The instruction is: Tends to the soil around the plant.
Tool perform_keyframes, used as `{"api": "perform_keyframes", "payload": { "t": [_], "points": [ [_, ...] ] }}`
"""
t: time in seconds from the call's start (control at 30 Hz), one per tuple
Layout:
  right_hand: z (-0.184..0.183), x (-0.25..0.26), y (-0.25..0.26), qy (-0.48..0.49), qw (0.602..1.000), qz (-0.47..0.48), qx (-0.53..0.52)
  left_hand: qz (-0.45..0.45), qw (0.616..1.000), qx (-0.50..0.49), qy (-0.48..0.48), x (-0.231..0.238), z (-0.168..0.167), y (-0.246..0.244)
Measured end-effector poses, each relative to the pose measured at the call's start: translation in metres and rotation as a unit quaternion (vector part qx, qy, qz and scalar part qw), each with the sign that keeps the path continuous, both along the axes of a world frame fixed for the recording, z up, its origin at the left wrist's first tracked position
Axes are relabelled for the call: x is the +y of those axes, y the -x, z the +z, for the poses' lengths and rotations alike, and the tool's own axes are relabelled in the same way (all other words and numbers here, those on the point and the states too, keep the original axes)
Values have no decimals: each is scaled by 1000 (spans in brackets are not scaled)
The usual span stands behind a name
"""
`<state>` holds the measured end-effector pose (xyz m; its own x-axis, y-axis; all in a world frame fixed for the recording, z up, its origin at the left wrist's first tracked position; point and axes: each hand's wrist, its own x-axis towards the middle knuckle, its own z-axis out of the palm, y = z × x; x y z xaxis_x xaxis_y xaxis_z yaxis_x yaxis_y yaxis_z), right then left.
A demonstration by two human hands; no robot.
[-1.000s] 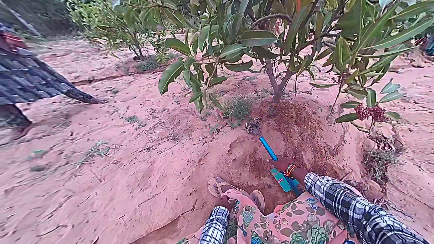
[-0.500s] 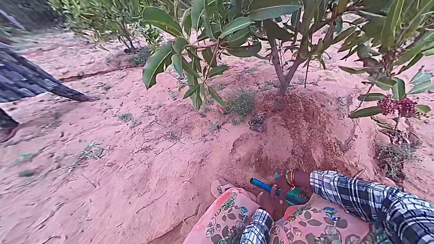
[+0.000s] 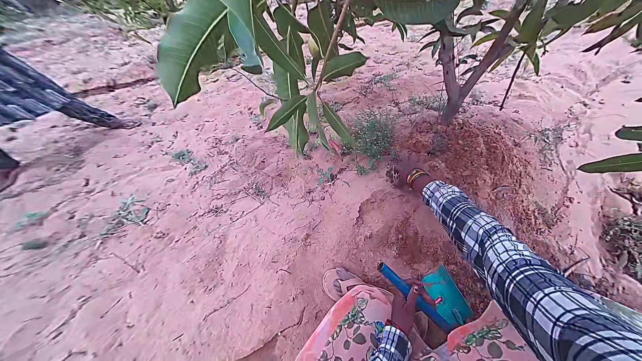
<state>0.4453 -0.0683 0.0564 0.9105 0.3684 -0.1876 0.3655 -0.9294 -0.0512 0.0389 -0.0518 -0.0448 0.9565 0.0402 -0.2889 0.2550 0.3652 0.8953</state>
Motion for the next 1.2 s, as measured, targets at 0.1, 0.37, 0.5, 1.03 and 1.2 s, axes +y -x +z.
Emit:
{"api": "perform_keyframes", "payload": {
  "t": [0.1, 0.37, 0.5, 1.03, 1.2],
  "points": [
    [-1, -21, 22, -14, 1000, -24, -9, -1, 1000, 12, -4, 0, -3, 3],
    [-13, -84, 110, -27, 994, -99, 42, 30, 996, 83, 15, 12, -1, 12],
    [-45, -116, 158, -18, 989, -146, 34, 33, 995, 96, 14, 15, -4, 11],
    [-54, -94, 49, -90, 988, -92, -80, 48, 992, 116, 31, 13, -13, 18],
    [-48, -83, 39, -62, 990, -105, -67, 43, 994, 95, 37, 14, -16, 11]
  ]
}}
